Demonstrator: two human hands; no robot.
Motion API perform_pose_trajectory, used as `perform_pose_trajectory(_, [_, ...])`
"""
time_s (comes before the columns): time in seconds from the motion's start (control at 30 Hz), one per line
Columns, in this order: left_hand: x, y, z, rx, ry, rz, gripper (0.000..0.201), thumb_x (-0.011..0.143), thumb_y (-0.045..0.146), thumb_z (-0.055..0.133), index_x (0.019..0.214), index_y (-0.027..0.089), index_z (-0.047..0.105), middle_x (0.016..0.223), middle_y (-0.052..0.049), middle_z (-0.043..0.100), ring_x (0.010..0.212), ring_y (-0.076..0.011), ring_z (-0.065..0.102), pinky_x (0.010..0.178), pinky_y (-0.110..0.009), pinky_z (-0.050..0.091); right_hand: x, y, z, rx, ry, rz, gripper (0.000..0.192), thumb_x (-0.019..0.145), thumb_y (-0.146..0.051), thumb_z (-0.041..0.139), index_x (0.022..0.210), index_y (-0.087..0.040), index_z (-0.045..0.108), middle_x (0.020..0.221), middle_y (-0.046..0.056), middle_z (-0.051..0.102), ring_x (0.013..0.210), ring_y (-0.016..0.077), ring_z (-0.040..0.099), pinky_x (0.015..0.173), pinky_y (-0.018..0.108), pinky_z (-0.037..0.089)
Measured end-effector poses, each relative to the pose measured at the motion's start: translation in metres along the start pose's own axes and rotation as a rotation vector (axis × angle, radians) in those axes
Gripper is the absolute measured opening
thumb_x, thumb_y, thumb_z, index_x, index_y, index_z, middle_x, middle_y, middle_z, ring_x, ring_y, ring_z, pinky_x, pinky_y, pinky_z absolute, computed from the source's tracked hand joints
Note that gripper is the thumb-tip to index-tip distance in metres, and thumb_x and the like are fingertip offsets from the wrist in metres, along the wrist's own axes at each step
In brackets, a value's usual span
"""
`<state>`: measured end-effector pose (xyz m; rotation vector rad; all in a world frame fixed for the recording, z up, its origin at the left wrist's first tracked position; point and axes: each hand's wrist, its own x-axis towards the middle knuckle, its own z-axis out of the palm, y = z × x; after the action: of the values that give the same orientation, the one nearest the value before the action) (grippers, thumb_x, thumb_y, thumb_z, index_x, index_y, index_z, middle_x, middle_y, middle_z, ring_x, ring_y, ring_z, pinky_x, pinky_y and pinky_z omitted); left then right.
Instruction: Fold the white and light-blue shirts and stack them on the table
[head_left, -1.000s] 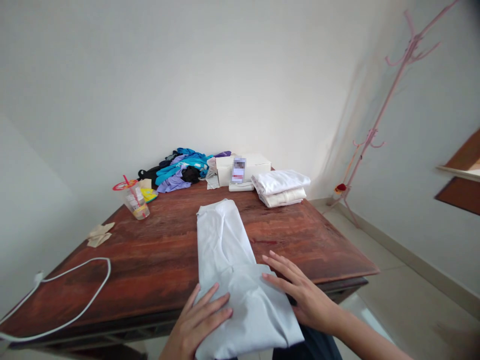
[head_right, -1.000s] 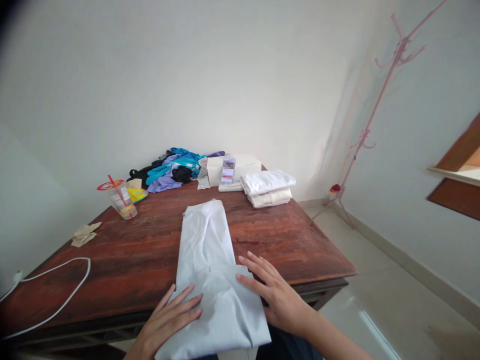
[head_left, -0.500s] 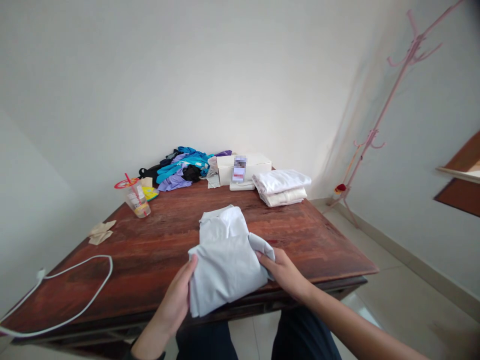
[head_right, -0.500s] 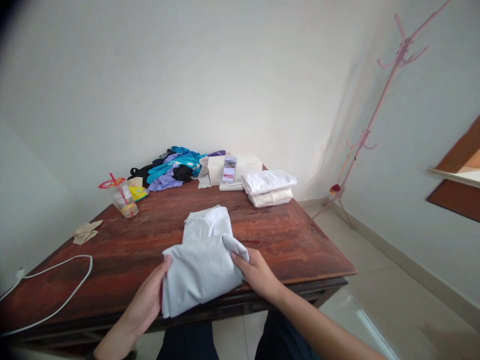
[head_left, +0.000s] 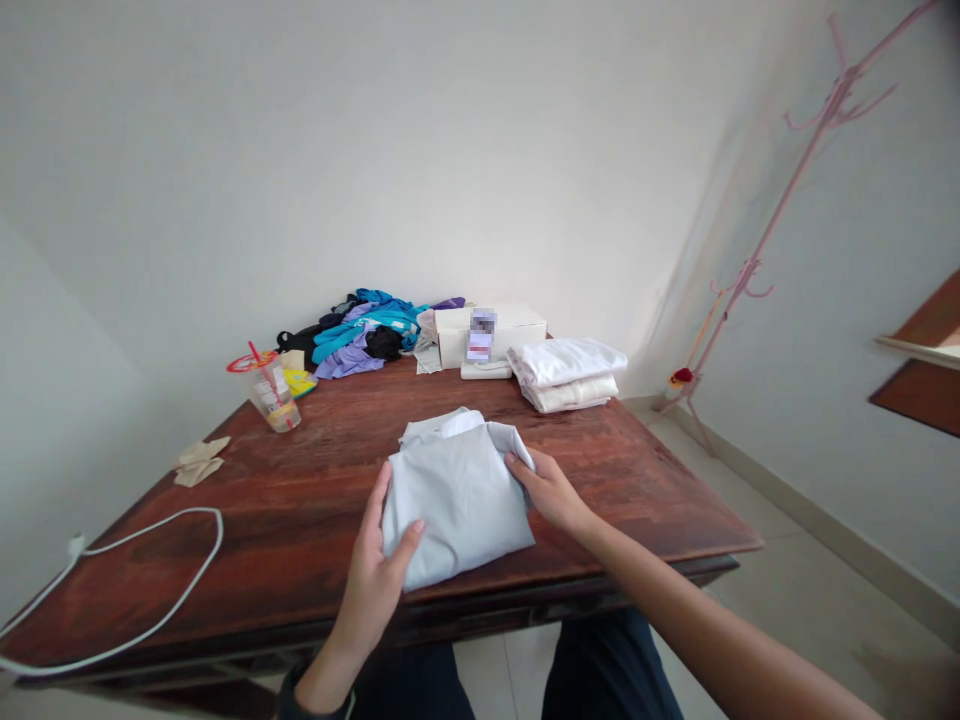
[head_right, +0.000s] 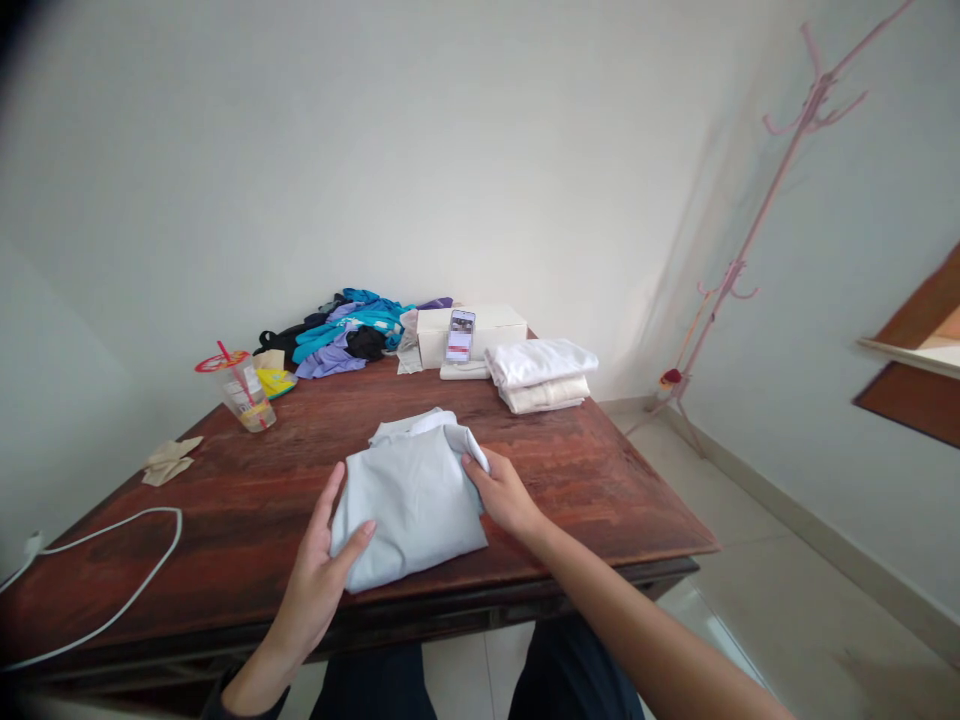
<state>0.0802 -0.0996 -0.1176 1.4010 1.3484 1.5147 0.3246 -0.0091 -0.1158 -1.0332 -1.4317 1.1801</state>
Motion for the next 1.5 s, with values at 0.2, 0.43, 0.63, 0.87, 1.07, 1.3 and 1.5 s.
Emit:
perform_pose_trajectory(0.2, [0.032,-0.013,0.008,-0.004,0.052,0.004,0.057,0.093,0.039,0.066,0.146,0.023,0.053,0.156,-0.007,0.048,0.148,-0.0285,0.038,0.125,-0.044,0.023,0.033,0.002,0.011,0.226,0.043,0.136,0.054,0.073,-0.065,0.073,0.095,-0.015,0.072,0.083,0.002,0.070,0.076,0.0179,0.056,0.070,0.028,0.041])
perform_pose_trajectory(0.43, [0.045,-0.012,0.010,0.086,-0.097,0.040,0.089,0.087,0.043,0.072,0.160,0.017,0.028,0.164,-0.013,0.033,0.151,-0.0309,0.030,0.125,-0.045,0.022,0.056,0.006,0.014,0.361,0.047,0.238,0.047,0.071,-0.056,0.080,0.095,-0.017,0.072,0.084,0.003,0.075,0.075,0.0193,0.064,0.069,0.028,0.047])
perform_pose_trajectory(0.63, [0.049,-0.005,0.007,0.226,-0.130,0.137,0.097,0.087,0.042,0.070,0.164,0.018,0.016,0.168,-0.012,0.025,0.154,-0.0298,0.024,0.125,-0.044,0.022,0.068,0.001,0.009,0.397,-0.037,0.289,0.037,0.086,-0.052,0.068,0.102,-0.019,0.070,0.095,0.007,0.078,0.083,0.0224,0.071,0.073,0.032,0.054])
perform_pose_trajectory(0.87, [0.046,-0.026,0.011,0.730,-0.162,0.031,0.062,0.091,0.036,0.059,0.149,0.017,0.049,0.148,-0.020,0.049,0.134,-0.0382,0.053,0.110,-0.054,0.044,0.083,0.031,0.007,-0.339,0.026,0.174,0.023,0.089,-0.036,0.060,0.099,-0.017,0.069,0.106,0.011,0.076,0.107,0.0297,0.067,0.090,0.038,0.051])
perform_pose_trajectory(1.07, [0.030,-0.023,0.005,0.889,-0.074,0.236,0.062,0.090,0.043,0.067,0.145,0.020,0.051,0.166,-0.021,0.021,0.145,-0.0445,0.037,0.109,-0.059,0.043,0.060,0.040,-0.005,-0.593,0.063,0.031,0.030,0.089,-0.029,0.055,0.114,-0.016,0.064,0.115,0.015,0.073,0.111,0.0314,0.067,0.096,0.041,0.048])
perform_pose_trajectory(1.3, [0.047,-0.025,-0.001,0.685,-0.092,0.309,0.050,0.090,0.022,0.065,0.140,0.018,0.057,0.165,-0.018,0.026,0.152,-0.0343,0.028,0.121,-0.052,0.032,0.032,0.044,-0.006,-0.546,0.111,-0.110,0.067,0.097,-0.058,0.046,0.150,-0.017,0.046,0.148,0.017,0.055,0.134,0.0320,0.054,0.111,0.047,0.044])
perform_pose_trajectory(1.5, [0.037,-0.014,-0.017,0.817,-0.592,0.472,0.055,0.099,0.032,0.057,0.153,0.029,0.045,0.165,-0.007,0.033,0.155,-0.0286,0.022,0.125,-0.050,0.024,-0.007,0.035,-0.017,-0.987,-0.431,-0.436,0.071,0.097,-0.058,0.052,0.160,-0.036,0.030,0.168,0.005,0.024,0.156,0.0313,0.019,0.124,0.058,0.020])
